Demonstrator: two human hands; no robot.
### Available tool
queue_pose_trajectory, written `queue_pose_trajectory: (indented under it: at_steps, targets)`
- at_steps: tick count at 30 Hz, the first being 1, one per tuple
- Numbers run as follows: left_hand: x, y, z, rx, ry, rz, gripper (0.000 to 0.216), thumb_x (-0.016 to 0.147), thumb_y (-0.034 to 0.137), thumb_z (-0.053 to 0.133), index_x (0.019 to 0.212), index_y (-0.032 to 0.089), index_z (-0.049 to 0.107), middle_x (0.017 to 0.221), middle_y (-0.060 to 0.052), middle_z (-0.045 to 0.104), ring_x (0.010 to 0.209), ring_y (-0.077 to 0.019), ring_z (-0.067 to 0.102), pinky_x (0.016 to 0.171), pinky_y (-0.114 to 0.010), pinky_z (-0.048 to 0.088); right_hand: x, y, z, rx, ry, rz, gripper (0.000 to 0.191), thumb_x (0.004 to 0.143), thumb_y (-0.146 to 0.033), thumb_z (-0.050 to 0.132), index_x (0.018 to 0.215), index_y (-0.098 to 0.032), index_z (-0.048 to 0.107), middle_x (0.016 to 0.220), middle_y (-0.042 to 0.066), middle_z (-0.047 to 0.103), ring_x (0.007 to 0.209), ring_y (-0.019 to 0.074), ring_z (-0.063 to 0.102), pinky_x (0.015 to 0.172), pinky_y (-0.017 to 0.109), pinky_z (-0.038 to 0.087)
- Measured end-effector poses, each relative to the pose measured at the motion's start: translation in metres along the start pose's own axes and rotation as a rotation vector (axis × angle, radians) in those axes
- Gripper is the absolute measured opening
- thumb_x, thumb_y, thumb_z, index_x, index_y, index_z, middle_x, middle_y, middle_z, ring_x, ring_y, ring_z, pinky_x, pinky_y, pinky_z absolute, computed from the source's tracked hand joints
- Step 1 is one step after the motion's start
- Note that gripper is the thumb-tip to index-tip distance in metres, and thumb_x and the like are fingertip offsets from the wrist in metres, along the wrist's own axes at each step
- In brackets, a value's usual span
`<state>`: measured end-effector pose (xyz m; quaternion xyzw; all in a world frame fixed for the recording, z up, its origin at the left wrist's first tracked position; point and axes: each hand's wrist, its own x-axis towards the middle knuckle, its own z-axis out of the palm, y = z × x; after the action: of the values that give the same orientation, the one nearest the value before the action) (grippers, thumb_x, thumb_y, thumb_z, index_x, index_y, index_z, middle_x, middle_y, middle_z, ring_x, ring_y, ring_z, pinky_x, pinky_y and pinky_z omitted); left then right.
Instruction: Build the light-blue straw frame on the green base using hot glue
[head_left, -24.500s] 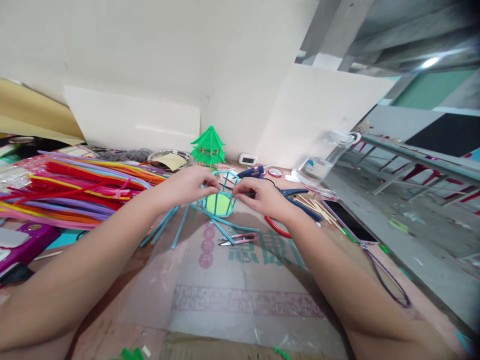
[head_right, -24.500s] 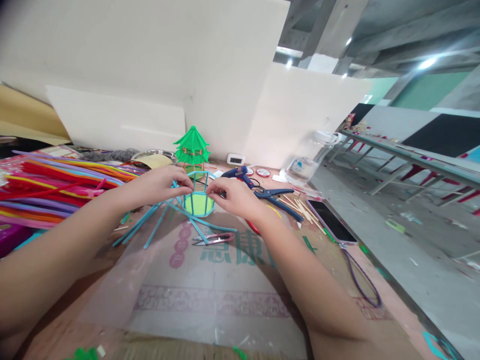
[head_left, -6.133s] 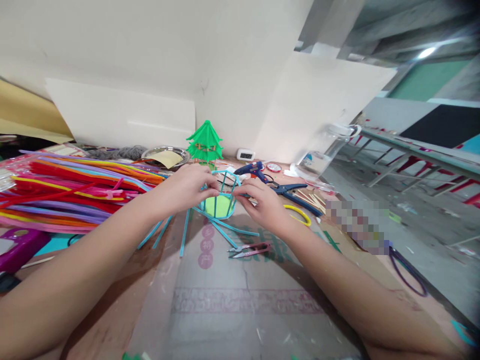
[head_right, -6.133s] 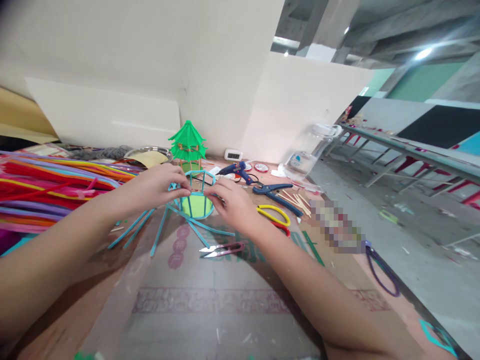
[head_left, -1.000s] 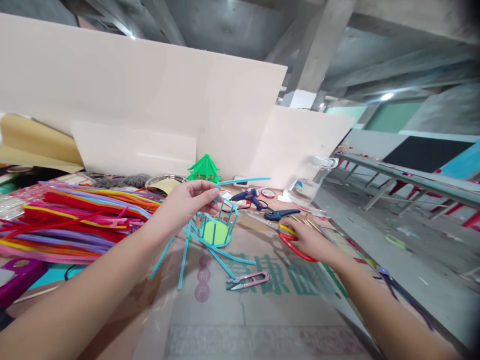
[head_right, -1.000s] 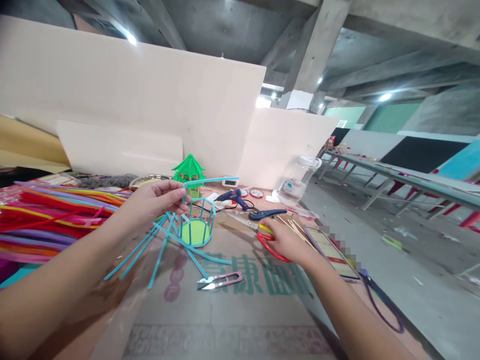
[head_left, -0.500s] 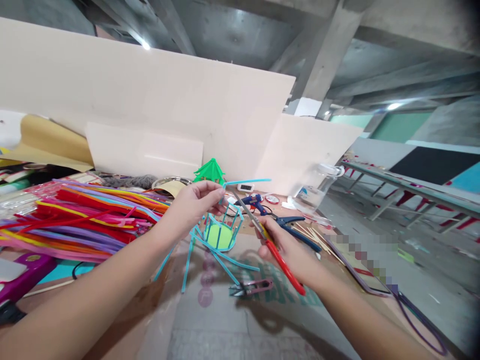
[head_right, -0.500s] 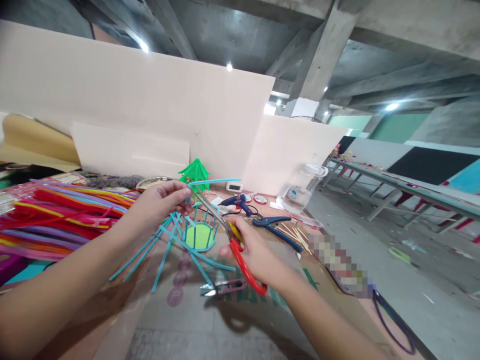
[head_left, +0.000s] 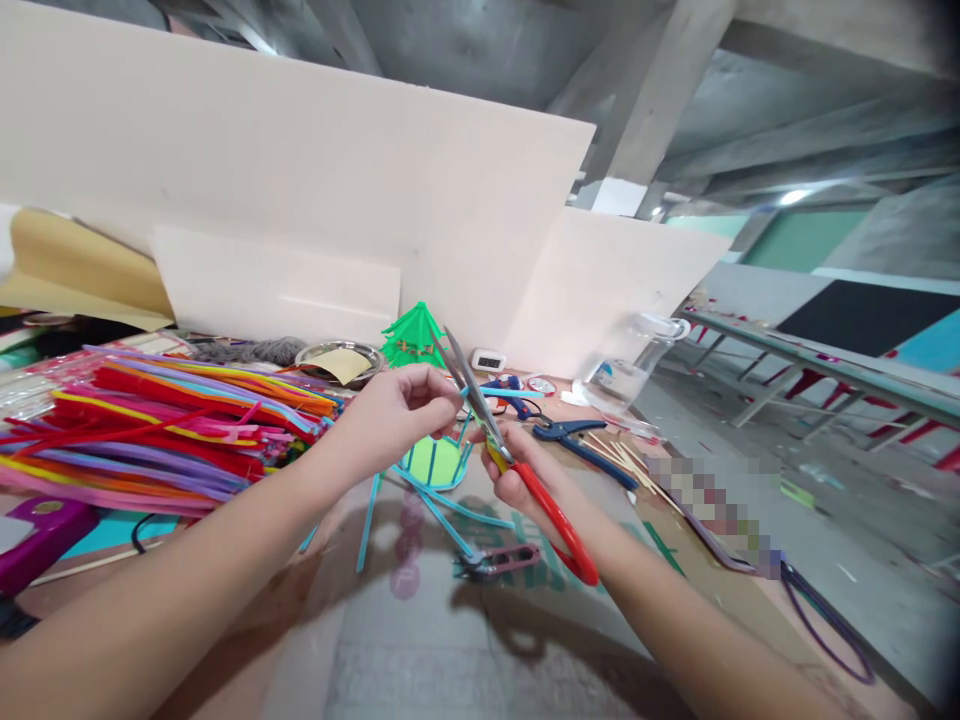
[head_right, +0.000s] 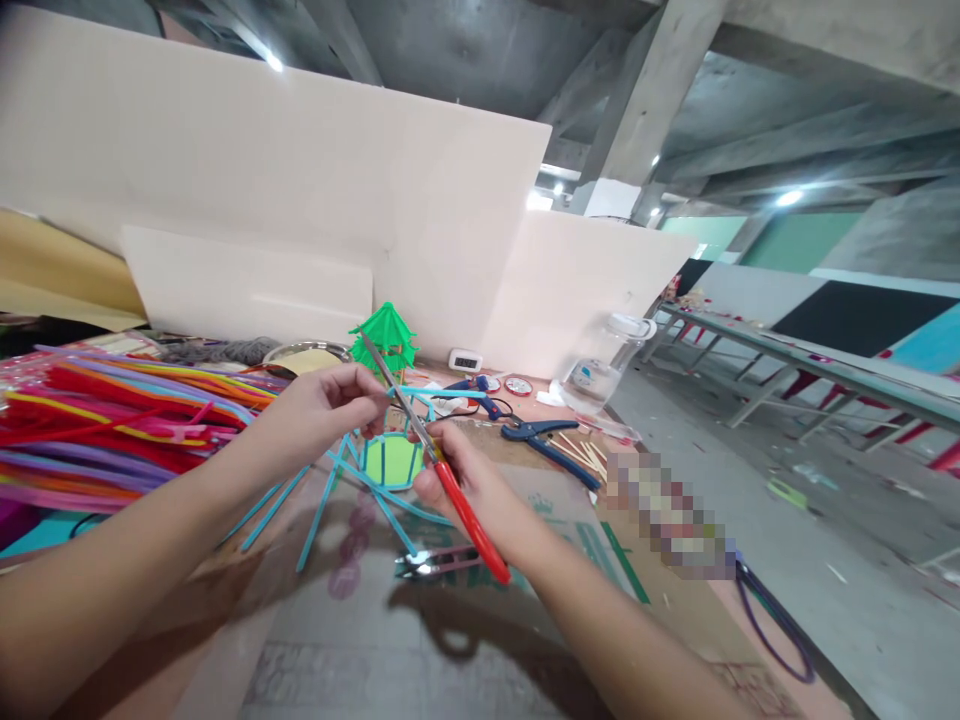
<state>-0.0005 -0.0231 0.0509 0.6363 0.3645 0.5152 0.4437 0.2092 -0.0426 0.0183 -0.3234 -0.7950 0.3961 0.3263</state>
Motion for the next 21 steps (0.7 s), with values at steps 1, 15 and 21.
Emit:
queue_pose_trajectory:
  at_steps: [1, 15, 21]
  targets:
    - [0.000, 0.000, 0.000, 0.003, -0.008, -0.001, 0.010, 0.073, 0.024, 0.065, 0.074, 0.017, 0.058, 0.062, 0.006, 0.061, 0.055, -0.0076, 0.056, 0.057, -0.020, 0.046, 0.000, 0.001, 0.000, 0.002, 0.001, -0.002, 0.067, 0.082, -0.079, 0.044, 0.117, -0.023, 0.049, 0.093, 0.002, 0.044, 0.079, 0.0163, 0.042, 0.072, 0.030, 0.041]
    - [0.000, -0.007, -0.004, 0.110, -0.044, 0.032, 0.018, 0.077, 0.033, 0.065, 0.085, 0.018, 0.066, 0.072, 0.002, 0.065, 0.063, -0.0121, 0.059, 0.063, -0.024, 0.047, -0.001, 0.019, 0.001, -0.146, 0.170, 0.064, 0.052, 0.084, -0.060, 0.060, 0.121, -0.025, 0.051, 0.084, 0.000, 0.051, 0.071, 0.0164, 0.044, 0.066, 0.029, 0.041]
    - [0.003, -0.007, -0.008, 0.177, -0.026, 0.040, 0.029, 0.082, 0.046, 0.066, 0.087, 0.017, 0.067, 0.074, 0.000, 0.067, 0.066, -0.0127, 0.061, 0.064, -0.024, 0.049, 0.008, 0.031, -0.008, -0.311, 0.373, 0.084, 0.046, 0.079, -0.053, 0.068, 0.111, -0.021, 0.058, 0.076, -0.001, 0.054, 0.068, 0.0160, 0.049, 0.065, 0.029, 0.042]
